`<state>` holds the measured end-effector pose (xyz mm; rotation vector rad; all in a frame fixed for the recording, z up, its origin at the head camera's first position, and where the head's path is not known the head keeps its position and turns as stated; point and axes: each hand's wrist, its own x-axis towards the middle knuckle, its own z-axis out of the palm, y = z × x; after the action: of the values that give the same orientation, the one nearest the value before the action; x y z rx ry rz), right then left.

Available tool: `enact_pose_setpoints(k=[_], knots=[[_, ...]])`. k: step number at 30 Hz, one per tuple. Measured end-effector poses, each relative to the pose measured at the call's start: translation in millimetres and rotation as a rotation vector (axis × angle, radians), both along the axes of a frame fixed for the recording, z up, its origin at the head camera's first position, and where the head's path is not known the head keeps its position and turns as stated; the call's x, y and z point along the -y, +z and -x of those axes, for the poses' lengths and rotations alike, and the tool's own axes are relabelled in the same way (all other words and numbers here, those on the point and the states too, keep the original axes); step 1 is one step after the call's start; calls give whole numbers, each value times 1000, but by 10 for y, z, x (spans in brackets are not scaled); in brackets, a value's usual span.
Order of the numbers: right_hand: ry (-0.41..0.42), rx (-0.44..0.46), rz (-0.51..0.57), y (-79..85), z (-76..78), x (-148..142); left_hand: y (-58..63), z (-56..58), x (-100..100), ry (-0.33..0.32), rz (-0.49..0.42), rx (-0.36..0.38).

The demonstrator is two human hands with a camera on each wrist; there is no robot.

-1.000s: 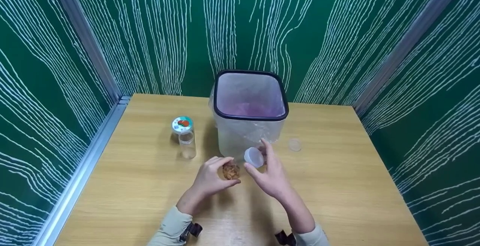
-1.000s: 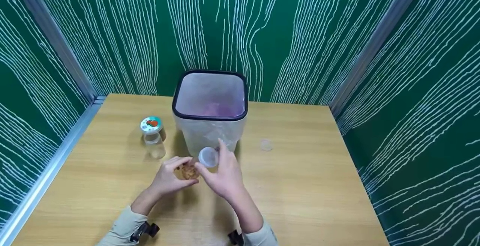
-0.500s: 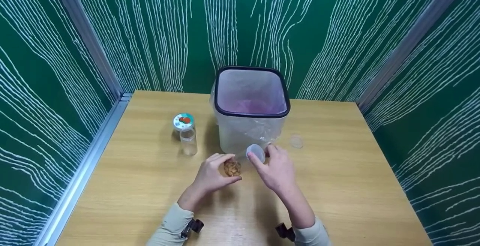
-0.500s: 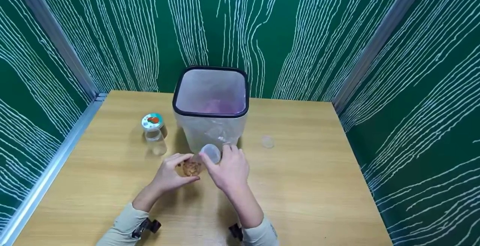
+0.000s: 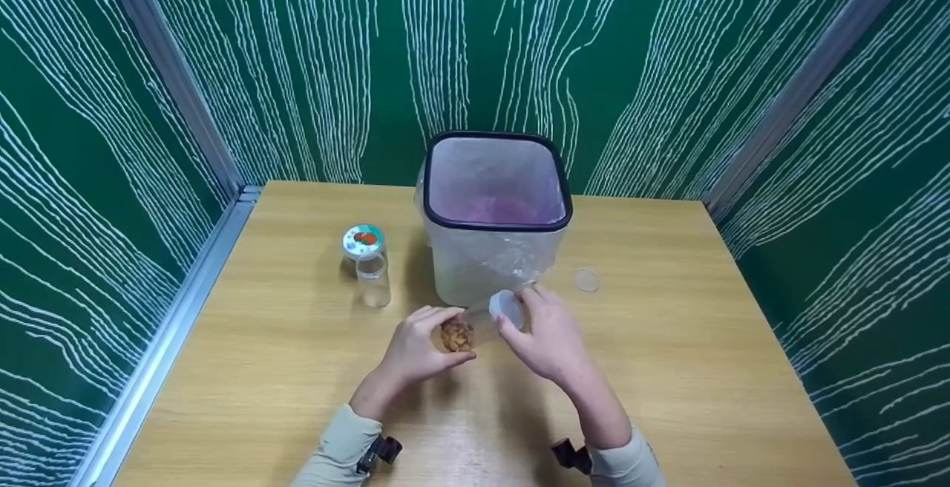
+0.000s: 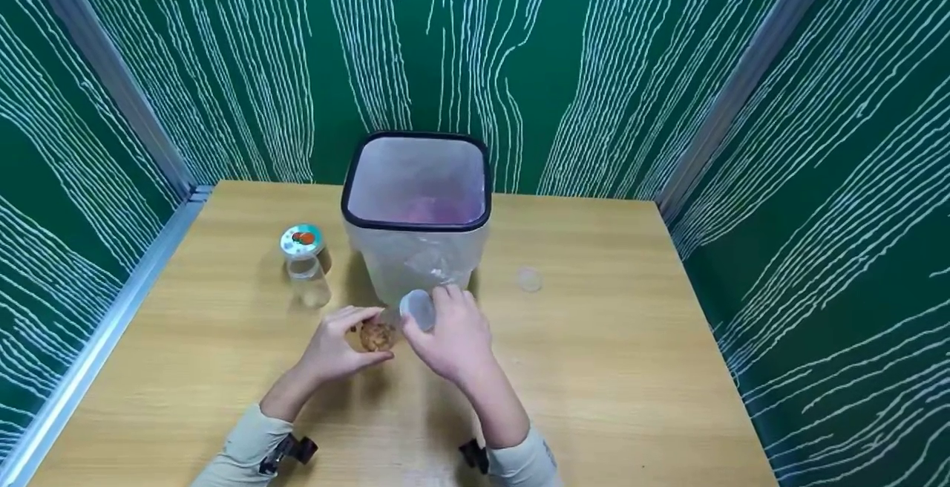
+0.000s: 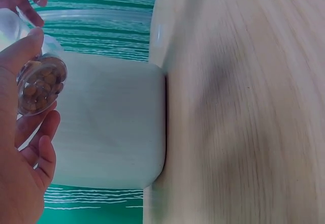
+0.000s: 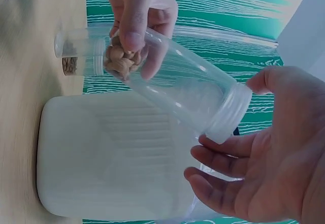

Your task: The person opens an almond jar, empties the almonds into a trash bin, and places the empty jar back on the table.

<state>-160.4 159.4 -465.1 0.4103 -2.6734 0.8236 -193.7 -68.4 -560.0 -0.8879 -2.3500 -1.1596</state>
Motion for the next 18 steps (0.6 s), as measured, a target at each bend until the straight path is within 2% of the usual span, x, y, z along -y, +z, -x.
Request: enact_pose_setpoints(k=[11,14,18], knots=[[180,104,66,-42,-19,-74,-72,-33,4,-8,2,25],[158,124,68,-65,-6,-59,-87,-37,3,2,4,29],[79,103,59,-94,19,-26,-126,-54,4,10,-12,19]])
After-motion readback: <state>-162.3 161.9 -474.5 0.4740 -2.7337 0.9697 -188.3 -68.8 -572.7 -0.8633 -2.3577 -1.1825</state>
